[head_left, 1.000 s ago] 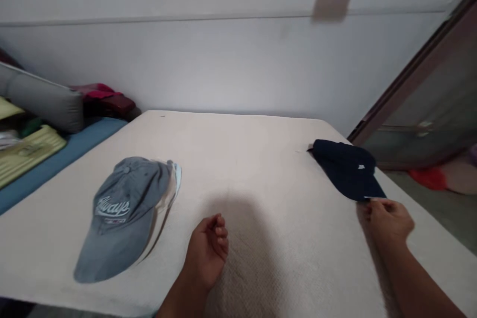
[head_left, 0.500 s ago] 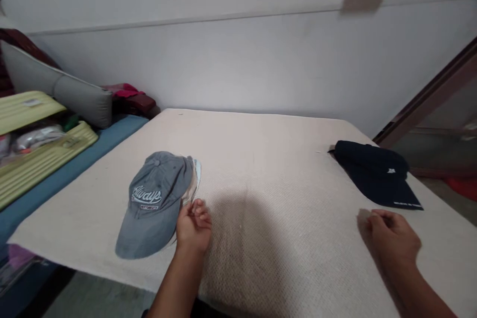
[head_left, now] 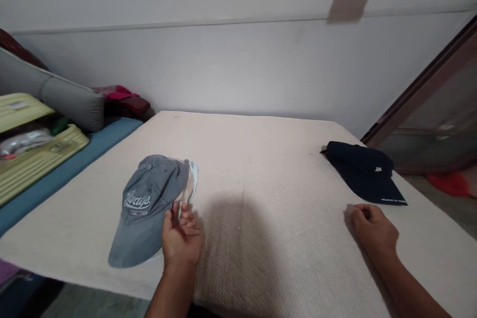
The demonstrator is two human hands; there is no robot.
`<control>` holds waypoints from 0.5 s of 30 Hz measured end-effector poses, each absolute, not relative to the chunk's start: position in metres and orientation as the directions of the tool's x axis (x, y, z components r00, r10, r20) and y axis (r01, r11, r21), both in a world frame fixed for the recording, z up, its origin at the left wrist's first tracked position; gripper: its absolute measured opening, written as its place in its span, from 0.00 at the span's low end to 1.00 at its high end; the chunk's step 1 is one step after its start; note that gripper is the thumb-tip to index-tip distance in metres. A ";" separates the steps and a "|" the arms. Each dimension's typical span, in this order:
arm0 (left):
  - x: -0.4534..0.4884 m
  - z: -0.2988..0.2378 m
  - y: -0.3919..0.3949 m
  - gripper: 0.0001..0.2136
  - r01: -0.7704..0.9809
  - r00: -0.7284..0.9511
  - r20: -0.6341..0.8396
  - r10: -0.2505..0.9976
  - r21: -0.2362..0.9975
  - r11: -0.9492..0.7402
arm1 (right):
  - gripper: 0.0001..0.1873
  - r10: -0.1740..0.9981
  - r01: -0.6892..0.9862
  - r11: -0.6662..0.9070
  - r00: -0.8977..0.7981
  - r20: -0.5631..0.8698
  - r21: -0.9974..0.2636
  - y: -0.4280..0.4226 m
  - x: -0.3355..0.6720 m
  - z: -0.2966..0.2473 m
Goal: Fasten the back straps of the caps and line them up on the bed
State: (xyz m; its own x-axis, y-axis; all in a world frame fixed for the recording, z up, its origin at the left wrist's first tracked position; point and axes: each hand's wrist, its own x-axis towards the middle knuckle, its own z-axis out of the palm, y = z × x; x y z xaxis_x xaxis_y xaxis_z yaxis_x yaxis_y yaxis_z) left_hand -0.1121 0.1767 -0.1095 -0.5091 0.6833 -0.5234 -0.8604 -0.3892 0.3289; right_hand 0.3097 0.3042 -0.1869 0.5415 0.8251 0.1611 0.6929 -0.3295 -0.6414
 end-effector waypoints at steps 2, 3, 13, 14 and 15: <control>-0.114 -0.110 0.175 0.15 -0.845 -0.535 -0.504 0.678 0.345 -0.409 | 0.07 0.828 0.704 -0.335 0.537 0.161 -0.626 0.305 0.309 -0.186; -0.115 -0.110 0.175 0.15 -0.835 -0.550 -0.500 0.669 0.358 -0.419 | 0.07 0.829 0.708 -0.338 0.536 0.159 -0.620 0.305 0.309 -0.185; -0.118 -0.112 0.168 0.13 -0.846 -0.532 -0.513 0.674 0.351 -0.400 | 0.04 0.832 0.670 -0.353 0.544 0.109 -0.653 0.302 0.301 -0.168; -0.117 -0.112 0.168 0.12 -0.871 -0.489 -0.520 0.700 0.329 -0.365 | 0.05 0.828 0.661 -0.346 0.548 0.114 -0.666 0.301 0.300 -0.167; -0.116 -0.112 0.169 0.12 -0.905 -0.422 -0.537 0.731 0.299 -0.303 | 0.06 0.823 0.646 -0.341 0.557 0.116 -0.683 0.300 0.298 -0.165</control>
